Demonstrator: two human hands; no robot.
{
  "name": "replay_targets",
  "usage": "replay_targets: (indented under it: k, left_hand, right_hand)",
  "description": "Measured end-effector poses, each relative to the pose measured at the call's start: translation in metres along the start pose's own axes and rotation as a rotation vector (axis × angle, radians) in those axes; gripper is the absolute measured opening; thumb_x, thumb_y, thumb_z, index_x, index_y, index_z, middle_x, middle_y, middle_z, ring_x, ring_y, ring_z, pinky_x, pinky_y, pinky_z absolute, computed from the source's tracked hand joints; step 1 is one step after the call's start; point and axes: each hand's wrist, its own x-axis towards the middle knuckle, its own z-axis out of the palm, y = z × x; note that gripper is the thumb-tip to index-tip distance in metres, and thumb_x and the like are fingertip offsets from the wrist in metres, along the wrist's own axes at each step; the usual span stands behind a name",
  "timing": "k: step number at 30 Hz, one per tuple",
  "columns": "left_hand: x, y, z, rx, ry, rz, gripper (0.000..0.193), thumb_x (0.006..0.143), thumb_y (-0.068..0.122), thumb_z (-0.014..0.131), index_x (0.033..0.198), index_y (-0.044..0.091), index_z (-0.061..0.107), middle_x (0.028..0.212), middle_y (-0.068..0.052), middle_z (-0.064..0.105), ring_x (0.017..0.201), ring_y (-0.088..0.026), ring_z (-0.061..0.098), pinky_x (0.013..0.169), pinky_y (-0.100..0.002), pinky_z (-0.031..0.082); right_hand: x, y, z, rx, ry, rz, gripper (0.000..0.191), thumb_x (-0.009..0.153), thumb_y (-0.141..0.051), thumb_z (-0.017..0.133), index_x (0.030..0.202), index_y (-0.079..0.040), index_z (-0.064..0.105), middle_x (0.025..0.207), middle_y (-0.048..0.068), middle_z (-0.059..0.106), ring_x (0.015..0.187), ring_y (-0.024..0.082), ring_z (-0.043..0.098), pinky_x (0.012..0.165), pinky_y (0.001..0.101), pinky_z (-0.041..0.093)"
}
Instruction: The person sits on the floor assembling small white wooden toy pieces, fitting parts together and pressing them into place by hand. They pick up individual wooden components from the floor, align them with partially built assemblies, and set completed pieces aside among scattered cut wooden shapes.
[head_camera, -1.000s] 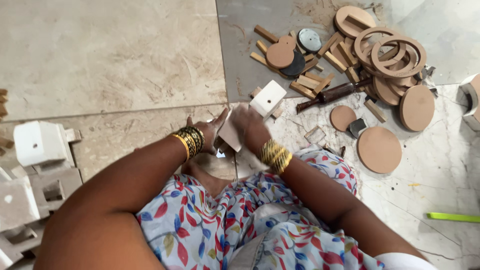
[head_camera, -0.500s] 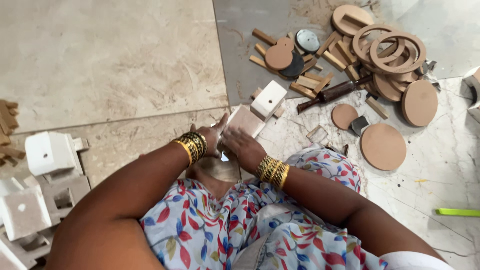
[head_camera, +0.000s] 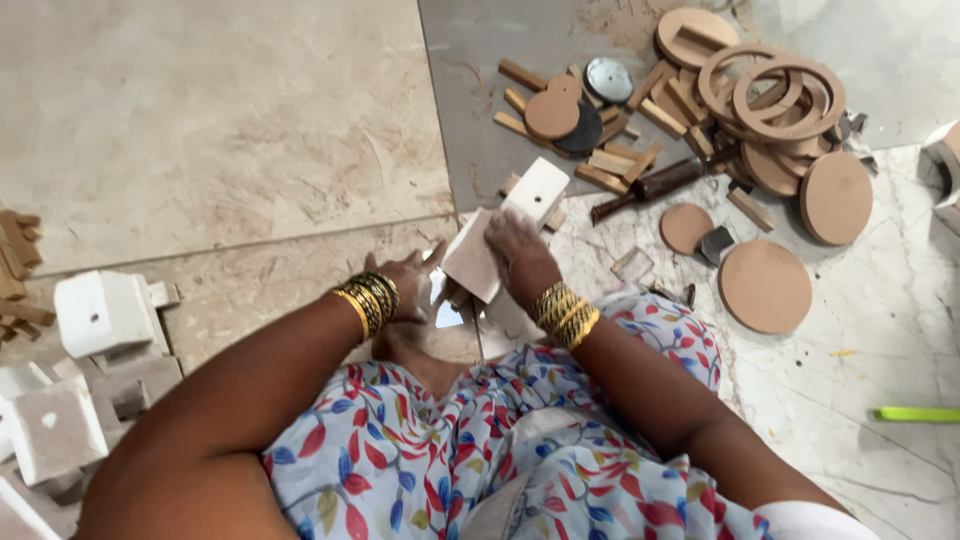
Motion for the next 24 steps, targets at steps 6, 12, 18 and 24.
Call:
replay_targets:
  k: [6,12,18,24]
  left_hand:
    - [-0.002,0.001,-0.006,0.039,0.069,0.035,0.14,0.078,0.05,0.085,0.16,0.03,-0.026,0.171,-0.015,0.01,0.146,-0.034,0.043,0.122,-0.068,0.013]
    - [-0.004,0.013,-0.006,0.001,0.094,0.031,0.139,0.078,0.058,0.081,0.16,0.02,-0.024,0.172,-0.015,0.012,0.147,-0.033,0.042,0.124,-0.068,0.012]
    - [-0.001,0.022,-0.008,-0.05,0.225,0.073,0.145,0.074,0.068,0.079,0.159,0.014,-0.025,0.17,-0.017,0.012,0.152,-0.03,0.03,0.123,-0.067,0.009]
    - [-0.006,0.037,-0.017,-0.03,0.342,-0.043,0.144,0.069,0.082,0.073,0.16,0.018,-0.018,0.172,-0.012,0.003,0.156,-0.028,0.017,0.12,-0.071,0.006]
  right_hand:
    - [-0.012,0.001,-0.014,-0.027,-0.058,-0.201,0.049,0.091,0.0,0.056,0.139,-0.008,0.059,0.155,0.016,0.051,0.147,0.03,0.044,0.122,0.0454,0.032]
    - [-0.017,-0.011,-0.018,0.103,-0.009,-0.074,0.04,0.093,-0.001,0.061,0.132,-0.009,0.062,0.15,0.016,0.054,0.146,0.034,0.046,0.124,0.0447,0.034]
    - [-0.024,-0.002,-0.02,0.097,0.215,-0.169,0.038,0.089,0.006,0.062,0.124,-0.008,0.07,0.142,0.015,0.065,0.14,0.035,0.053,0.119,0.0452,0.041]
    - [-0.024,0.019,-0.033,0.444,0.464,0.114,0.027,0.098,-0.01,0.072,0.125,-0.008,0.07,0.14,0.019,0.065,0.131,0.029,0.064,0.11,0.0405,0.054]
